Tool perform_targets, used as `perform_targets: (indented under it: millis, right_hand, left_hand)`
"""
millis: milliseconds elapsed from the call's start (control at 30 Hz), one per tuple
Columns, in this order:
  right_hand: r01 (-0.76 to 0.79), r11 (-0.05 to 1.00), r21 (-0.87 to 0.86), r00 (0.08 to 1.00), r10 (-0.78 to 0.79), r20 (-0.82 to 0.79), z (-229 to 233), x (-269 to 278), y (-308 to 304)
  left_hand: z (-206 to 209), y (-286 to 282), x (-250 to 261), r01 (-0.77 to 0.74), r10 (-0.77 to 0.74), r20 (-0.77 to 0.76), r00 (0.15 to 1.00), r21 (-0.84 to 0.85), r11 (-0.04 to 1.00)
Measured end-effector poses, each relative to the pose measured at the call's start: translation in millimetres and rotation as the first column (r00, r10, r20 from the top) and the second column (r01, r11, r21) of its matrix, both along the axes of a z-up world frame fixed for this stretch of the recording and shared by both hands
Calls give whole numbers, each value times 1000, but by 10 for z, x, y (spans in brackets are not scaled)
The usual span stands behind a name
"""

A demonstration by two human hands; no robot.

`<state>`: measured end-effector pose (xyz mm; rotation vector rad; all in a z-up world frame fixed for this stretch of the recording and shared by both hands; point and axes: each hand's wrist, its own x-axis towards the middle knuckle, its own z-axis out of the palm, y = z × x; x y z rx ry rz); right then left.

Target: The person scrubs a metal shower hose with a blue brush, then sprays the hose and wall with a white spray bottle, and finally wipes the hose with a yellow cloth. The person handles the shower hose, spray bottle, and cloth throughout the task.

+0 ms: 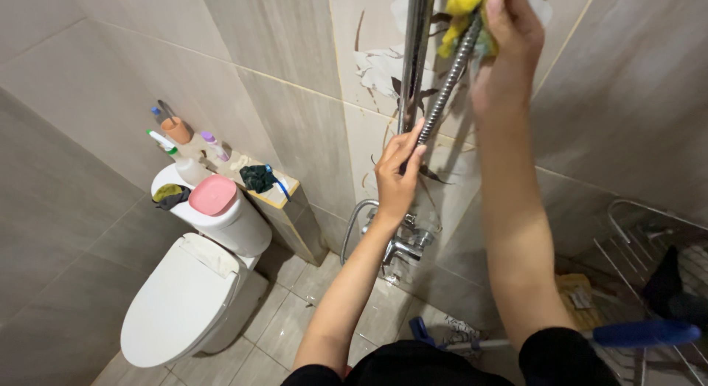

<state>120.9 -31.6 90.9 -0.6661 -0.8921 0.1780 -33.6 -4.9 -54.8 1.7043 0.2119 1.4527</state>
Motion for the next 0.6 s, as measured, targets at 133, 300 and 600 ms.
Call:
perform_targets:
  millis: [133, 300, 600]
  right_hand:
    - [-87, 994, 68, 994, 82, 69, -48, -46, 31]
    - [67, 995, -79, 998, -66, 17, -452, -167, -2]
    - [-349, 933, -85, 936, 351, 8, -549, 14, -94]
  left_hand:
    - [-95, 68, 17, 78, -76, 24, 997, -122, 989]
    - [-382, 78, 141, 217, -215, 47, 976, -348, 912]
    - [-646, 162, 130, 179, -181, 18, 983, -267, 947]
